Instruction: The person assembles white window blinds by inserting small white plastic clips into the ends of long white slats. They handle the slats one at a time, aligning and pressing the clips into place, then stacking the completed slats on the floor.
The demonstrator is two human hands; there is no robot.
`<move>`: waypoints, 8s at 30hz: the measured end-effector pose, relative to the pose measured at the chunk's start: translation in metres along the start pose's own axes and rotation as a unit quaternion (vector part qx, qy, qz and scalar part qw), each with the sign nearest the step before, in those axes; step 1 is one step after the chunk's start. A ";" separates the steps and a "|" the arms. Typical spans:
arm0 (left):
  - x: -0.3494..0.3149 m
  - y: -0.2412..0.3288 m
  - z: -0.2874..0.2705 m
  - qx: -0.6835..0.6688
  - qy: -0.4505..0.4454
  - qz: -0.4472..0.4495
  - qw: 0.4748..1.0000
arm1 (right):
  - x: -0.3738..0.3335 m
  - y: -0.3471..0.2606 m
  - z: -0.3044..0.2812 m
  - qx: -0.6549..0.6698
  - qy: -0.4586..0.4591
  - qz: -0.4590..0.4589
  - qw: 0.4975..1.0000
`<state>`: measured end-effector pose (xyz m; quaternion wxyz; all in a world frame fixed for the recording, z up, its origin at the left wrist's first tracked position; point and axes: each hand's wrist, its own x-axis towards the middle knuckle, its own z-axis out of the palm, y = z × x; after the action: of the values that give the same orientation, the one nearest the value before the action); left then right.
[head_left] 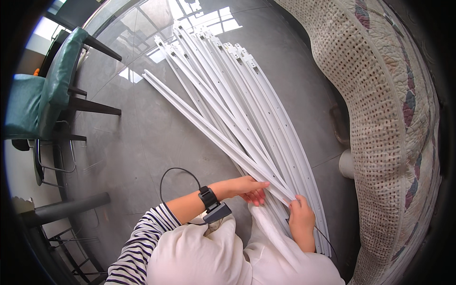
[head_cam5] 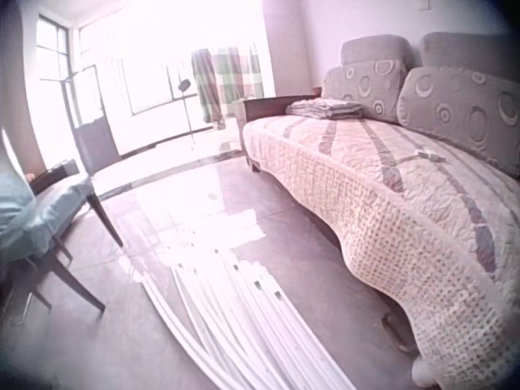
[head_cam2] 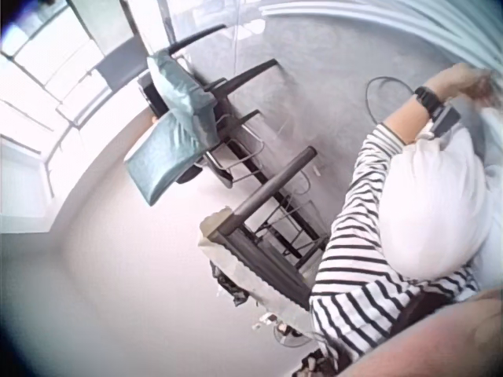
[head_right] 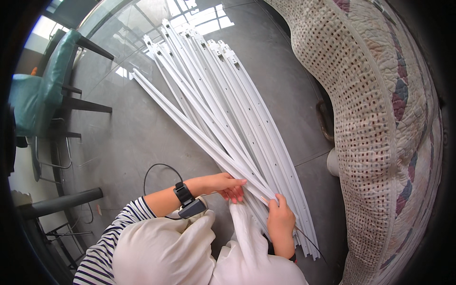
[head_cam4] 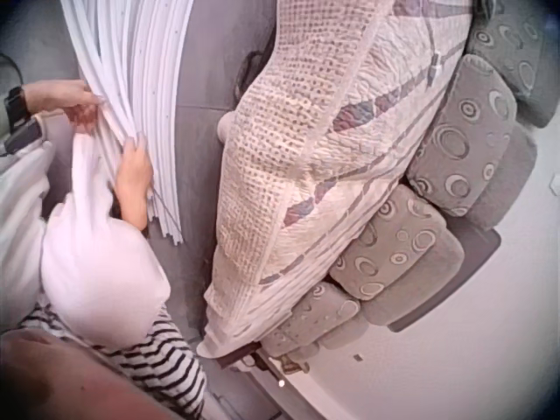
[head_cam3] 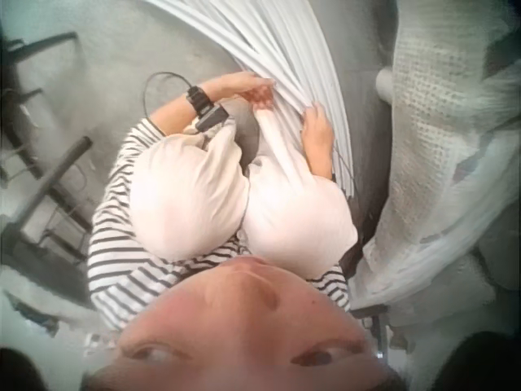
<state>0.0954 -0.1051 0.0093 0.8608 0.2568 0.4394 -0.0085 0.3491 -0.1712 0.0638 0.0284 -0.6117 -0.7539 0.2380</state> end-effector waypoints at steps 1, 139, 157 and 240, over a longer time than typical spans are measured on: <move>-0.008 -0.004 -0.016 -0.001 0.066 0.035 0.997 | -0.002 0.000 0.002 -0.006 0.005 -0.004 1.000; -0.041 0.102 -0.023 0.702 0.247 0.361 0.562 | 0.050 0.059 0.033 0.035 0.159 0.004 0.987; -0.040 0.102 -0.015 0.704 0.268 0.376 0.539 | 0.023 0.032 -0.020 0.309 0.113 0.020 0.944; -0.040 0.100 -0.017 0.708 0.340 0.399 0.474 | 0.048 0.012 -0.063 0.547 -0.166 0.173 0.802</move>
<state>0.0819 -0.0189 0.0747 0.0800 0.9091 0.3920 0.1162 0.3687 -0.1041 0.1031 0.1910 -0.5659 -0.3732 0.7099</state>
